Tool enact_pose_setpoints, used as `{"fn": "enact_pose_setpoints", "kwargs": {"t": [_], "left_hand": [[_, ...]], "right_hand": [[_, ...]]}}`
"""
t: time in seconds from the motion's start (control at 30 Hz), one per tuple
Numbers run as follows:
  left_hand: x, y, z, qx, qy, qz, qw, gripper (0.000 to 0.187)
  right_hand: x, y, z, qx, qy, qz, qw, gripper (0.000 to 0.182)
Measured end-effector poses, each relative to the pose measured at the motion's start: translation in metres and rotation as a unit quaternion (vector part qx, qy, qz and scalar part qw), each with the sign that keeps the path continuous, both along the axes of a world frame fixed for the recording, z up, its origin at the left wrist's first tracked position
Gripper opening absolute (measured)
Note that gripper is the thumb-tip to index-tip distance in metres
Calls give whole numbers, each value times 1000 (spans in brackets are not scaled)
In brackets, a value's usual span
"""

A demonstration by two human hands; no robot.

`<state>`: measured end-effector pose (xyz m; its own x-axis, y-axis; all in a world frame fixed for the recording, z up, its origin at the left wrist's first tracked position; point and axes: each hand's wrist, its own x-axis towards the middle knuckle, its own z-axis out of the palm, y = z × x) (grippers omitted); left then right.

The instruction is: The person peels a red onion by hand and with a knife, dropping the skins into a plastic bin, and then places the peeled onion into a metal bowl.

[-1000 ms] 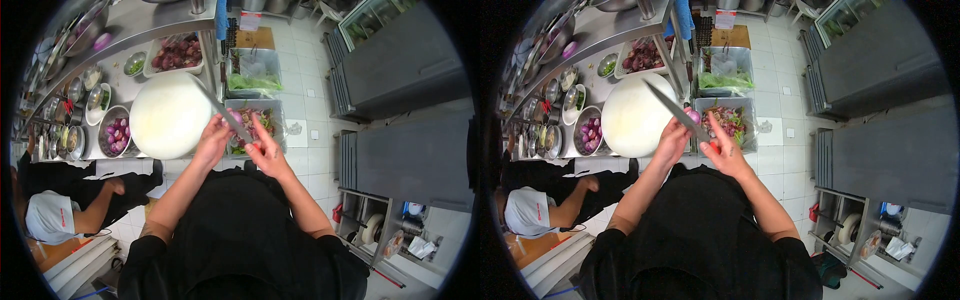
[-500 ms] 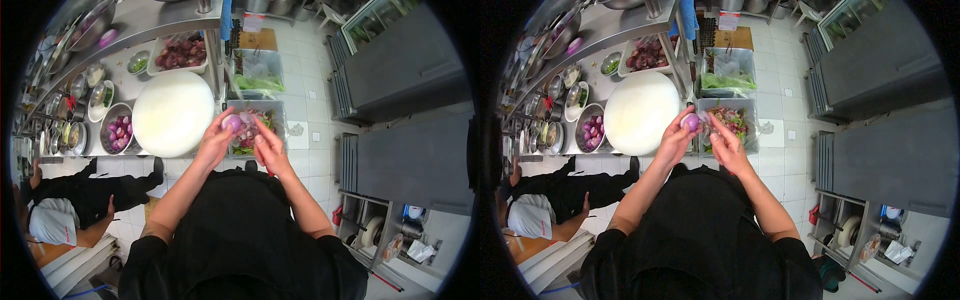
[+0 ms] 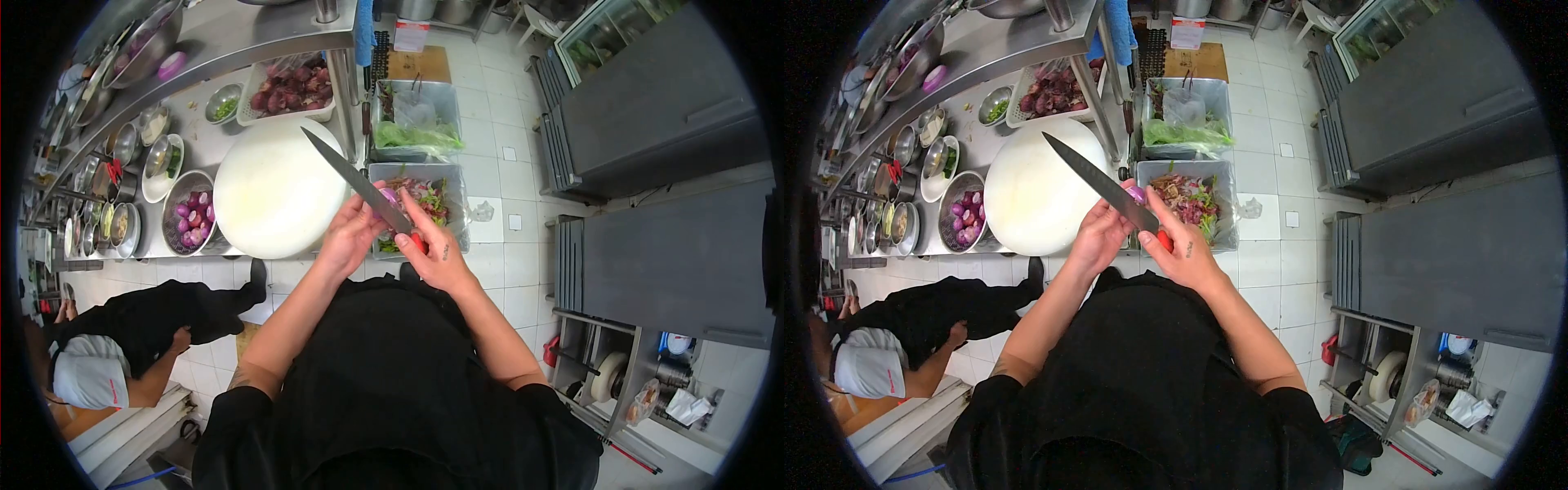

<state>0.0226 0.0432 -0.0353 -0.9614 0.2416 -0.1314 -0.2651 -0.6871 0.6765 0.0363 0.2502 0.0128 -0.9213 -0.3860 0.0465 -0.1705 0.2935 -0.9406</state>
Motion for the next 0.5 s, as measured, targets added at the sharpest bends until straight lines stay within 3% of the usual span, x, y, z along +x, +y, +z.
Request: {"fn": "enact_pose_setpoints", "kwargs": {"t": [0.07, 0.13, 0.2, 0.33, 0.5], "left_hand": [[0, -1, 3, 12, 1, -8, 1000, 57], [0, -5, 1, 29, 14, -29, 999, 58], [-1, -6, 2, 32, 21, -43, 998, 59], [-5, -7, 10, 46, -17, -52, 997, 61], [-12, -22, -24, 152, -38, -67, 985, 60]], "right_hand": [[-4, 0, -9, -32, 33, 2, 999, 67], [-8, 1, -12, -78, -7, -9, 997, 63], [-12, 10, -11, -136, -120, -32, 983, 59], [-24, 21, -6, -168, -230, -81, 955, 56], [-20, 16, -19, -86, -114, -59, 988, 62]]}}
